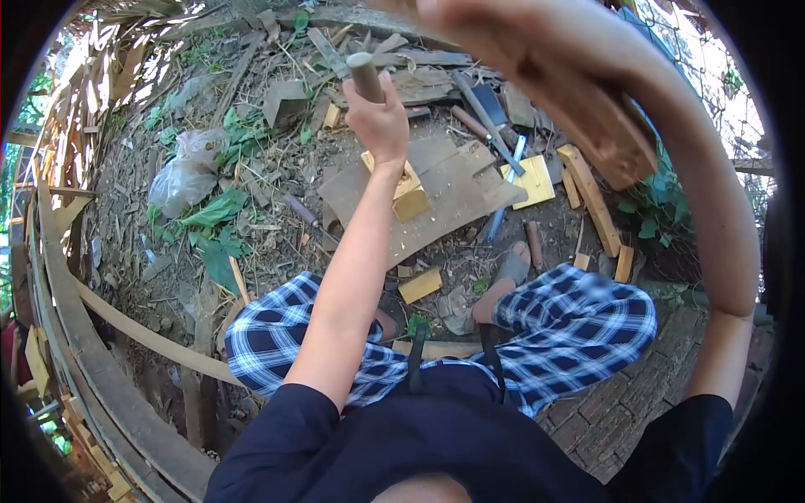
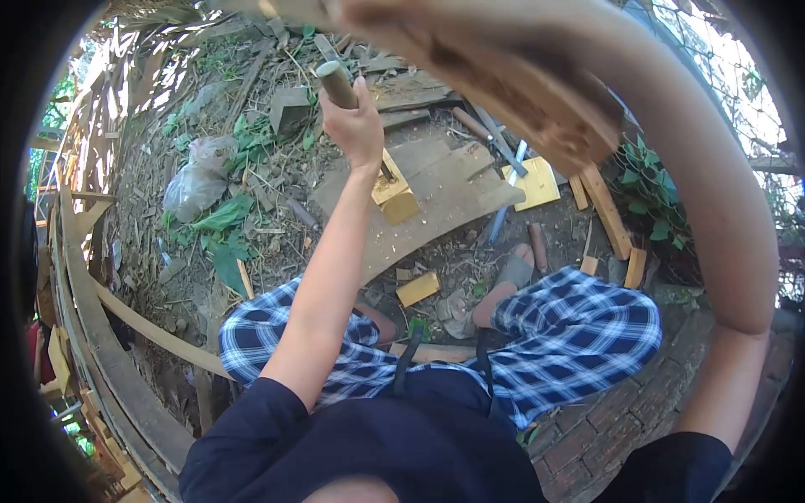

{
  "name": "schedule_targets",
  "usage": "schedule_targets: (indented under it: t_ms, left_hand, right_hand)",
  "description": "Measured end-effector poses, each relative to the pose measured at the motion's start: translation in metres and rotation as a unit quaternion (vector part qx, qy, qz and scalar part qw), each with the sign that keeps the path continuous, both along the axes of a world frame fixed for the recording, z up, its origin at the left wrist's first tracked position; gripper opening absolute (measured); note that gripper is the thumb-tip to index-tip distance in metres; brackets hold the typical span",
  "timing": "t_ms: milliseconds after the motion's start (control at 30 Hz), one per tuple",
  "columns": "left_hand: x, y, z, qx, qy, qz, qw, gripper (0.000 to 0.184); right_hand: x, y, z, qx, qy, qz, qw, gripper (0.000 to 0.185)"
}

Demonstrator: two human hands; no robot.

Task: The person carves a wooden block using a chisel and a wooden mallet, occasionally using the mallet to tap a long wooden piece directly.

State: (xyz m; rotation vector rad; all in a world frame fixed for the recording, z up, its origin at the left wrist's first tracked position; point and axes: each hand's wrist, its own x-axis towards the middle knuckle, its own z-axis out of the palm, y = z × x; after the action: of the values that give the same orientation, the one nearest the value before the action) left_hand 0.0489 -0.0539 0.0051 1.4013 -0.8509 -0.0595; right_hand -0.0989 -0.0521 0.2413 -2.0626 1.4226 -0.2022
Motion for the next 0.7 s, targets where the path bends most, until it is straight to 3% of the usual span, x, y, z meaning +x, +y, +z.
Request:
schedule_targets:
  t_ms: [133,167,200,400,467,533,600,667,700]
  left_hand:
    - [0.004,-0.003,0.002,0.001,-0.011,0.004,1.000,0.025]
    - [0.004,-0.003,0.001,-0.014,-0.033,0.008,0.999,0.025]
    - [0.004,-0.004,0.001,-0.017,-0.034,0.005,0.999,0.025]
    - [0.015,-0.007,-0.004,0.001,0.034,0.015,0.999,0.027]
    - [0.028,-0.015,-0.016,-0.013,0.070,0.017,0.997,0.029]
    - [0.047,-0.026,-0.039,-0.028,0.128,0.050,0.990,0.031]
    - [0.063,-0.028,-0.054,-0.020,0.106,0.082,0.991,0.029]
    - [0.081,-0.030,-0.073,-0.109,0.051,0.212,0.970,0.027]
    - [0.090,-0.022,-0.074,-0.057,0.184,0.210,0.959,0.031]
  right_hand:
    - [-0.003,-0.005,-0.022,-0.095,-0.062,0.096,0.989,0.076]
    - [-0.012,-0.006,-0.046,-0.065,-0.019,0.130,0.989,0.068]
    - [-0.013,-0.005,-0.055,0.039,-0.030,0.134,0.990,0.061]
    - [-0.042,0.037,-0.095,0.109,-0.224,0.001,0.968,0.057]
    - [-0.052,0.060,-0.116,0.191,-0.290,-0.062,0.936,0.061]
    - [-0.060,0.089,-0.133,0.240,-0.346,-0.106,0.901,0.067]
    - [-0.069,0.115,-0.169,0.277,-0.355,-0.133,0.883,0.069]
    - [-0.072,0.141,-0.191,0.315,-0.375,-0.157,0.857,0.063]
    - [-0.070,0.151,-0.199,0.315,-0.382,-0.160,0.854,0.052]
